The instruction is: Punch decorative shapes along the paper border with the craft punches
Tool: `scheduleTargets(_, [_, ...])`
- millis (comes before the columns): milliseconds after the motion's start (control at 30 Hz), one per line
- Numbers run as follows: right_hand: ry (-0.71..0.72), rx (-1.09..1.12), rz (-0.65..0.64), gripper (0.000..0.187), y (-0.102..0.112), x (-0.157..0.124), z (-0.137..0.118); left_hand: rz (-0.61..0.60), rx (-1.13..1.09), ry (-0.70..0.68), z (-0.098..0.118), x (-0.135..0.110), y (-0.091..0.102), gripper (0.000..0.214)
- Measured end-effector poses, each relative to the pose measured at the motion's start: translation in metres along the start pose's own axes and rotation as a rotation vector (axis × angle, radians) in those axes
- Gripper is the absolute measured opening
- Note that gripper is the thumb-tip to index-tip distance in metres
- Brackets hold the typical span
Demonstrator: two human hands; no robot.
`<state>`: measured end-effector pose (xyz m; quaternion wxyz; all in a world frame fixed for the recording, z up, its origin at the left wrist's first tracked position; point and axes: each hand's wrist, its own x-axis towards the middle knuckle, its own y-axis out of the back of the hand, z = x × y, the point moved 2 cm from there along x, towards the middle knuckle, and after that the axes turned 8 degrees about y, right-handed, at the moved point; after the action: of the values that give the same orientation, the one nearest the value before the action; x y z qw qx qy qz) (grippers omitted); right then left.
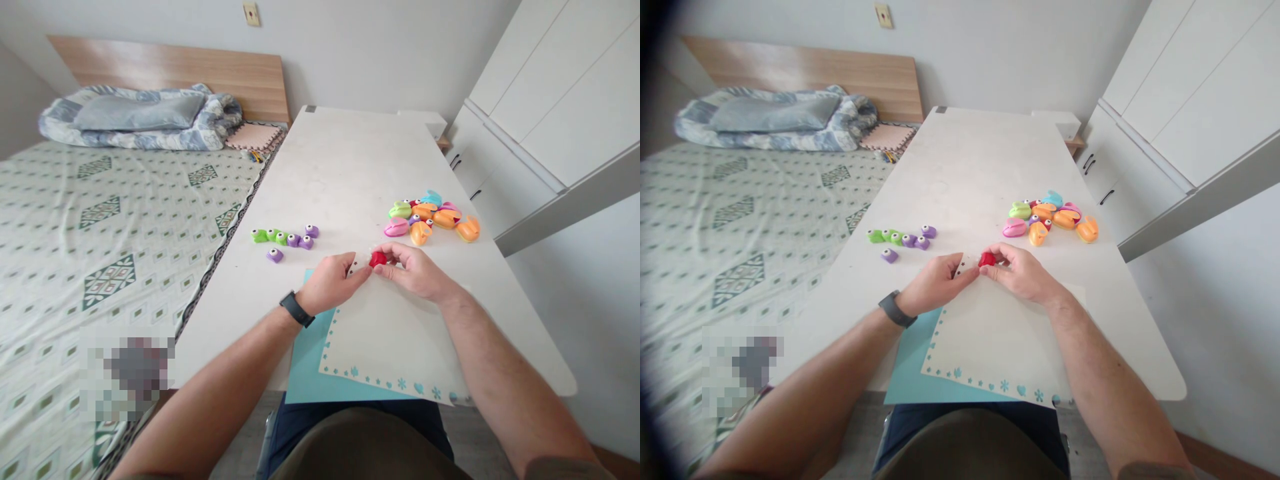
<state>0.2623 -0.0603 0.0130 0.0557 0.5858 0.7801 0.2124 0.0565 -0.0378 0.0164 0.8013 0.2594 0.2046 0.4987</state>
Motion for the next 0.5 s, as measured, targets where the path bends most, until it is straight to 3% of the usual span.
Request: scheduleTargets(500, [0.019,-0.038,-0.001,0.031,-0.0018,-0.0028,-0.0025,-0.023,-0.014,-0.007,0.0008,-0.0006,-0.0008,0.042])
